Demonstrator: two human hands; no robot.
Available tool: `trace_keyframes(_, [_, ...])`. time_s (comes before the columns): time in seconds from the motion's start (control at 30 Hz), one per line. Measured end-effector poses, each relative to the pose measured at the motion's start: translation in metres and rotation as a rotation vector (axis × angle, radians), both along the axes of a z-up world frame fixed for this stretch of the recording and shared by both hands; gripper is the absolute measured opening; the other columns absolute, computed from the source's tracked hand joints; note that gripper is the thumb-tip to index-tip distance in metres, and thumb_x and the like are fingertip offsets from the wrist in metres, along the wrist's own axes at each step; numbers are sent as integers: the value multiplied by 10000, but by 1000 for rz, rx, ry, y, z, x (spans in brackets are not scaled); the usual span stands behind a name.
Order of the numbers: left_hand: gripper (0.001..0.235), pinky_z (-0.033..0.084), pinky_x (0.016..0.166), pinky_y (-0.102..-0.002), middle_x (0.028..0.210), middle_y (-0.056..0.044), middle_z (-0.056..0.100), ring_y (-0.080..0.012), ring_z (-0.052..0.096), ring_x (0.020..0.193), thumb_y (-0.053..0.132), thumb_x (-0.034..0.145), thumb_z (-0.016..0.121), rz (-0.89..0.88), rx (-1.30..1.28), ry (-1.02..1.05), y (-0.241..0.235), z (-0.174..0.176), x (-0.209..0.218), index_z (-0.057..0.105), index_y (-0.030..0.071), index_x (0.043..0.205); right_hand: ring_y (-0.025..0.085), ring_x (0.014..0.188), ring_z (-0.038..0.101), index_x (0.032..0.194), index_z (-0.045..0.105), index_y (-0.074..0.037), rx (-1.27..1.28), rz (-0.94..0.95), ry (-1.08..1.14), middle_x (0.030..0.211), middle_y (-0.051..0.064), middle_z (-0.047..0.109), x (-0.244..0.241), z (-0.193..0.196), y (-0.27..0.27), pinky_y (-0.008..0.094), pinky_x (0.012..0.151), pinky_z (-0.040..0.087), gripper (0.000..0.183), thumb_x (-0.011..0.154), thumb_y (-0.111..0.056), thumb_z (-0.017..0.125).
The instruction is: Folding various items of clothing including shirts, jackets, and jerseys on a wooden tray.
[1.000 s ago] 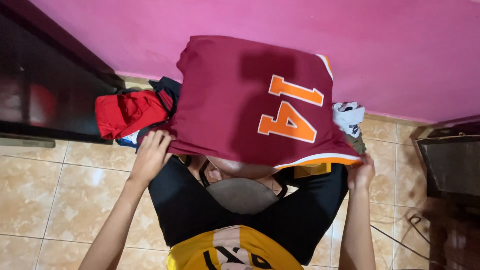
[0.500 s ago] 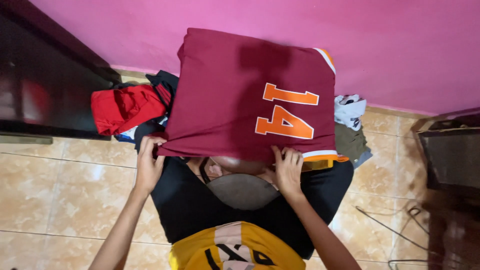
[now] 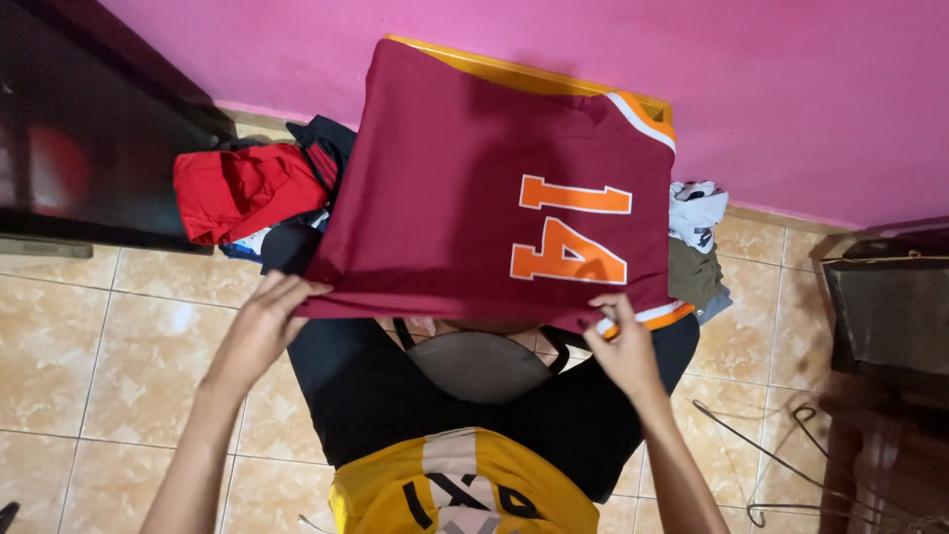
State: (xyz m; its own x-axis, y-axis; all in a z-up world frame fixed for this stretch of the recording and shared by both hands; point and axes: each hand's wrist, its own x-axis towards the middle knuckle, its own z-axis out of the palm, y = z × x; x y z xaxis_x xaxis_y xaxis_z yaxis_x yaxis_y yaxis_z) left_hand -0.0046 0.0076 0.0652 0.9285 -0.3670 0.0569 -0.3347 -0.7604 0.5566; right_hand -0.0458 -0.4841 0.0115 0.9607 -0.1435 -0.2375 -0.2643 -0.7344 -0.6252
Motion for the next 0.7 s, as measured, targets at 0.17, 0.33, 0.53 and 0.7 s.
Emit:
trace_keyframes(0.17, [422,481,986,-526,989,-152,673,-414,605,1044,-84,825,728,132,-150,5,6,11,61,717,115,1197,103,738,540,1019,686,-120,329,-79,-129,779,-16,593,69,38,-8,244,647,443,148,920,-154,791])
trace_keyframes(0.33, [472,469,1007,-549,1167,-179,704,-424,614,1166,230,853,776,334,-129,251,19,-72,130,636,127,1291,183,731,611,1162,677,-73,345,-24,8,879,116,686,128,-66,-45,326,624,491,355,928,-310,801])
trace_keyframes(0.53, [254,500,910,-395,950,-87,685,-239,633,980,155,963,719,451,-475,334,24,-128,140,712,161,1217,402,921,694,1214,620,-131,138,-66,-81,950,205,717,112,-67,-37,509,806,518,221,1001,-160,672])
trace_keyframes(0.7, [236,481,886,-321,937,-22,642,-139,590,946,187,992,780,533,-622,129,21,-96,143,705,177,1216,476,1120,638,1266,516,-170,11,-166,-267,1162,210,678,109,-24,-12,575,935,503,145,1122,-181,530])
